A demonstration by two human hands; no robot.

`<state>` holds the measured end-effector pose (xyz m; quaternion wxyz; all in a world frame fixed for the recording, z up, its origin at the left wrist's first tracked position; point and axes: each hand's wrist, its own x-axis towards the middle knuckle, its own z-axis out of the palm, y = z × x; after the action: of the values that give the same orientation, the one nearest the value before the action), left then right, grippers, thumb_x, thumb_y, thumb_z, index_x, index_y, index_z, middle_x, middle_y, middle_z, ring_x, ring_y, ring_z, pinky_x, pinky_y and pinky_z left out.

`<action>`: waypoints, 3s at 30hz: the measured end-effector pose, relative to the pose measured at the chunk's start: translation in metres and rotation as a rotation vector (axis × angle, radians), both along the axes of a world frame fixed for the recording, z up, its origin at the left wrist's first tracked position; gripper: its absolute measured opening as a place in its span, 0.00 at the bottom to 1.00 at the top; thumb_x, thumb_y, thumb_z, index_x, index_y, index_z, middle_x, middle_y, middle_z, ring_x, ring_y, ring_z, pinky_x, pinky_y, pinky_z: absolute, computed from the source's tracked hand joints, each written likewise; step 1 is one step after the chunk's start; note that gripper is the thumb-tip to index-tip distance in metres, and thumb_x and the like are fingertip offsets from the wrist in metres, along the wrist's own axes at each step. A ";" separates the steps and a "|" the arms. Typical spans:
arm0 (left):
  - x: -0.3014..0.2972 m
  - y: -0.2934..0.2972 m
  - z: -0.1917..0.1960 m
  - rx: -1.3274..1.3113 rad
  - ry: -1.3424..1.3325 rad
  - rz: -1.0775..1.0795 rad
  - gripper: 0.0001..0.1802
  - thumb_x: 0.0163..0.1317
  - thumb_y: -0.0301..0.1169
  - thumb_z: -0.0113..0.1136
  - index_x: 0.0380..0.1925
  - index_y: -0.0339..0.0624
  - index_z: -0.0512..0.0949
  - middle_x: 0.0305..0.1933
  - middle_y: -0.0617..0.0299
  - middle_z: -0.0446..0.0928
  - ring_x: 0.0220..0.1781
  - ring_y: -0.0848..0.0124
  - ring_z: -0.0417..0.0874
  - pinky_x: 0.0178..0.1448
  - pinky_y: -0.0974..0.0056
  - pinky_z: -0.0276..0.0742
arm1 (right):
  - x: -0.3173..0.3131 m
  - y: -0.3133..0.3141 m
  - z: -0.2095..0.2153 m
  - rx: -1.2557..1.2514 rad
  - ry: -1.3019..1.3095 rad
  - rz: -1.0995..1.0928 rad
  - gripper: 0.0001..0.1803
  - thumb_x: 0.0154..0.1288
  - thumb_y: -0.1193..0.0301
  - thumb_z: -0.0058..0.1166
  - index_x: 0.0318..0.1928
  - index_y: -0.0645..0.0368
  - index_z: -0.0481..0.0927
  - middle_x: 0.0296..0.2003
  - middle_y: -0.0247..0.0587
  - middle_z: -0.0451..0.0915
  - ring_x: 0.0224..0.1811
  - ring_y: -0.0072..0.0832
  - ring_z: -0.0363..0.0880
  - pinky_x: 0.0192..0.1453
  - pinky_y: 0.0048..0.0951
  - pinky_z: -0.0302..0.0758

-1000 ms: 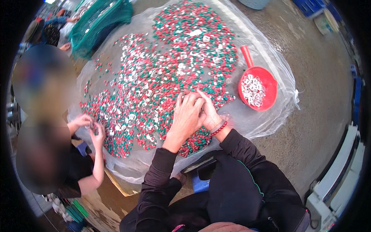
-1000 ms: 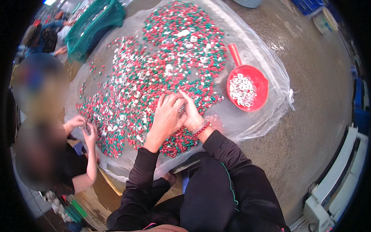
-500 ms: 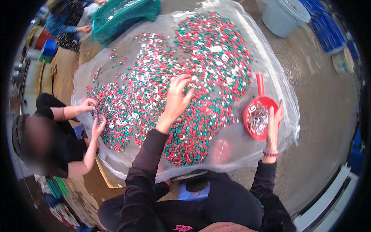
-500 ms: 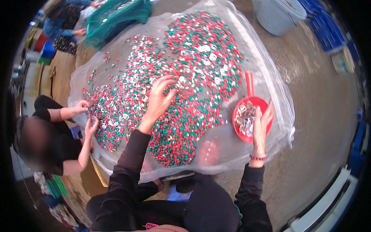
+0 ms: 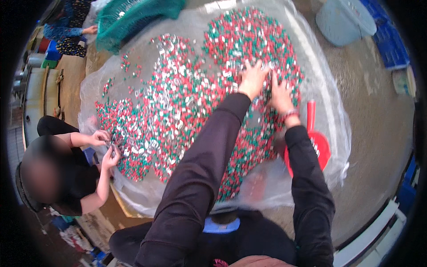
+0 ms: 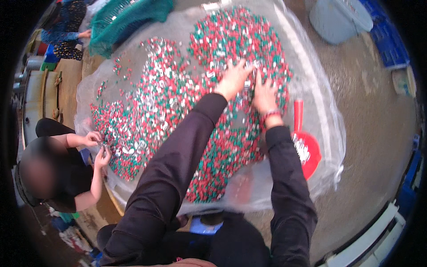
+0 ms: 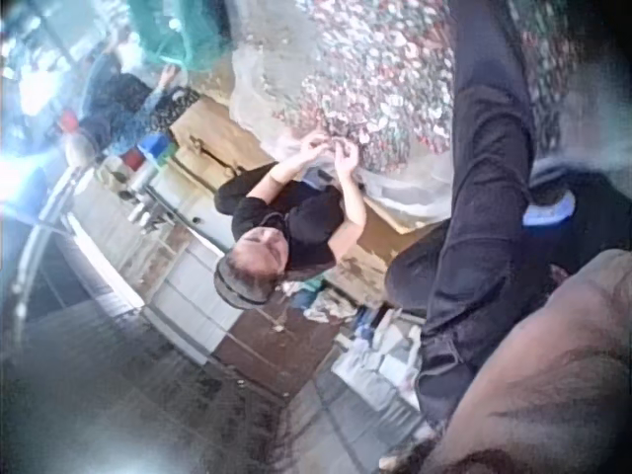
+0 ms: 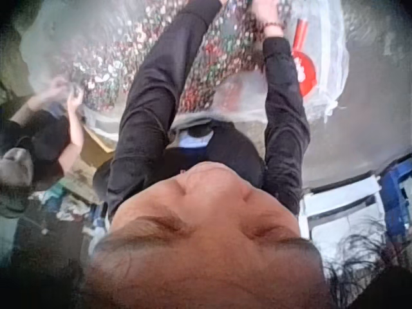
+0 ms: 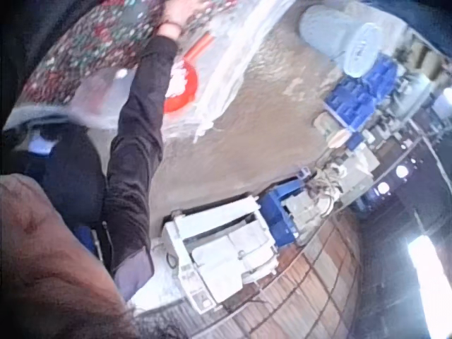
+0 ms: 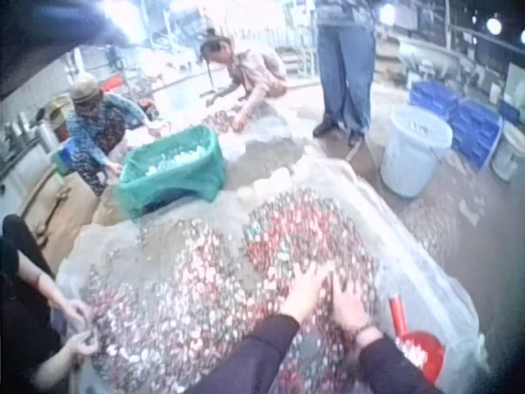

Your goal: The person sits cross-legged at a table and sorts a large pile of red, green, and white plastic bottle caps by hand. They pick individual caps from the pile and place them into a red dustpan held by a coworker.

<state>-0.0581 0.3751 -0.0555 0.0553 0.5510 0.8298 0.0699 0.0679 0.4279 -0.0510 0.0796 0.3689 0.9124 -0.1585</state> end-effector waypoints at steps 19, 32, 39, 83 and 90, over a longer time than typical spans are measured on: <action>-0.025 -0.288 0.113 -0.287 -1.390 0.022 0.29 0.63 0.26 0.56 0.64 0.41 0.63 0.47 0.58 0.78 0.39 0.73 0.83 0.42 0.68 0.80 | 0.056 -0.209 0.059 -1.747 0.758 -0.435 0.23 0.63 0.80 0.52 0.58 0.67 0.64 0.52 0.42 0.71 0.47 0.30 0.77 0.45 0.38 0.85; 0.050 -0.353 0.081 0.176 -0.967 0.455 0.27 0.53 0.29 0.68 0.54 0.39 0.74 0.42 0.55 0.82 0.47 0.70 0.82 0.52 0.62 0.75 | 0.089 -0.227 0.085 -1.470 0.576 -0.466 0.24 0.72 0.57 0.44 0.65 0.47 0.67 0.62 0.34 0.68 0.56 0.39 0.73 0.41 0.36 0.82; 0.078 -0.368 0.073 0.329 -1.259 0.611 0.11 0.59 0.32 0.65 0.38 0.36 0.82 0.35 0.63 0.83 0.35 0.77 0.82 0.41 0.71 0.77 | 0.092 -0.233 0.072 -1.283 0.741 -0.307 0.21 0.69 0.69 0.44 0.59 0.68 0.70 0.48 0.47 0.78 0.45 0.30 0.80 0.41 0.26 0.82; 0.099 -0.366 0.126 0.557 -1.809 0.163 0.10 0.67 0.32 0.55 0.42 0.36 0.76 0.40 0.66 0.75 0.43 0.76 0.76 0.47 0.68 0.74 | 0.106 -0.258 0.088 -2.034 0.783 -0.557 0.13 0.64 0.80 0.54 0.49 0.69 0.76 0.42 0.43 0.80 0.42 0.26 0.80 0.45 0.24 0.79; 0.114 -0.350 0.112 0.853 -1.851 0.555 0.11 0.71 0.38 0.49 0.44 0.44 0.69 0.39 0.65 0.74 0.43 0.75 0.77 0.41 0.63 0.80 | 0.104 -0.258 0.102 -1.929 0.751 -0.466 0.16 0.64 0.79 0.54 0.52 0.68 0.74 0.44 0.44 0.80 0.43 0.28 0.81 0.44 0.25 0.81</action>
<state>0.0557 0.0253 0.0567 0.4505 0.0476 0.4675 0.7591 0.1714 0.1698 0.0510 0.0194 0.2431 0.2735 -0.9304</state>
